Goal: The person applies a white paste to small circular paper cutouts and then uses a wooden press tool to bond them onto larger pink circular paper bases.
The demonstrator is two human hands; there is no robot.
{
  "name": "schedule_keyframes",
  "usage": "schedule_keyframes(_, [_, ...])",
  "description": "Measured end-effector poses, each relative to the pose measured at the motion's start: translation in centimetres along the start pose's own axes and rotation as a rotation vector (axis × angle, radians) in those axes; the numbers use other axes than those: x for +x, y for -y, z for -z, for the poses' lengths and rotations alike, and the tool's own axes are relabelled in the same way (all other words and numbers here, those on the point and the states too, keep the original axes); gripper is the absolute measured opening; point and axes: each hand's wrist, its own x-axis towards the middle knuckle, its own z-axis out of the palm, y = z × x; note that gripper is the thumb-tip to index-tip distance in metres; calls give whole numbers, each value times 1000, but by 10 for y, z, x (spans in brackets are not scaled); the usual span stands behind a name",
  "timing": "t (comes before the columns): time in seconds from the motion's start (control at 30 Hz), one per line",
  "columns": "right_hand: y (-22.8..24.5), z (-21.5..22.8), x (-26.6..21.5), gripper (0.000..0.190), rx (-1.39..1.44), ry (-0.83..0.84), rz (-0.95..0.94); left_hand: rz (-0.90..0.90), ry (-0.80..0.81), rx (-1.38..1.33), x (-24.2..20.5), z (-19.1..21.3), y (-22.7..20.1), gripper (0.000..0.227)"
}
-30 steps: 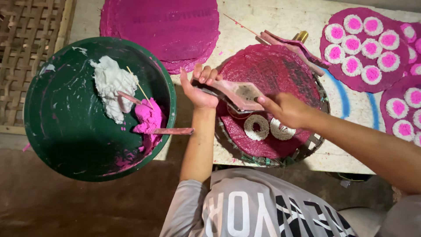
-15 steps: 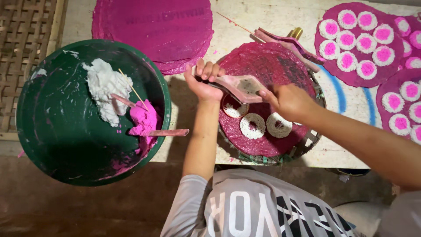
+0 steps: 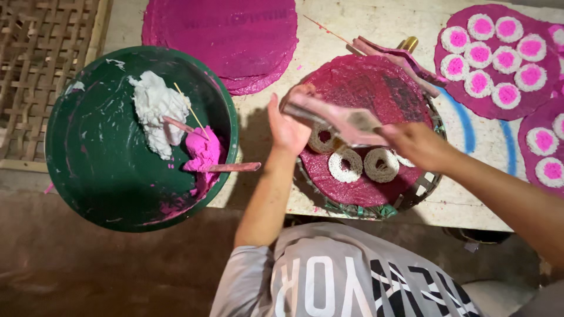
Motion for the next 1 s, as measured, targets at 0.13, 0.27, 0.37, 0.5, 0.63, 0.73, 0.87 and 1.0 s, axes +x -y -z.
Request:
schedule_keyframes(0.13, [-47,-7,-34,85,342,-193,106,145,67,1300,-30,0,-14,74])
schedule_keyframes(0.27, [-70,-40,-61,92,489,-406,103,96,327,1803,-42,13,-7,114])
schedule_keyframes(0.37, [-76,-73,-74,89,788,-470,132,111,372,1965,-41,14,-1,114])
schedule_keyframes(0.5, [-84,-103,-88,86,998,-535,155,-44,377,1935,-43,18,-2,109])
schedule_keyframes(0.63, [-97,-111,-97,84,987,-592,111,-75,396,1932,-43,22,-3,108])
schedule_keyframes(0.73, [-100,-109,-103,85,987,-611,140,-44,379,1932,-42,19,-4,108])
schedule_keyframes(0.87, [-95,-104,-105,85,1049,-616,161,-35,391,1956,-41,17,-5,108])
schedule_keyframes(1.0, [-88,-103,-109,84,1072,-624,137,-43,406,1978,-37,16,-6,109])
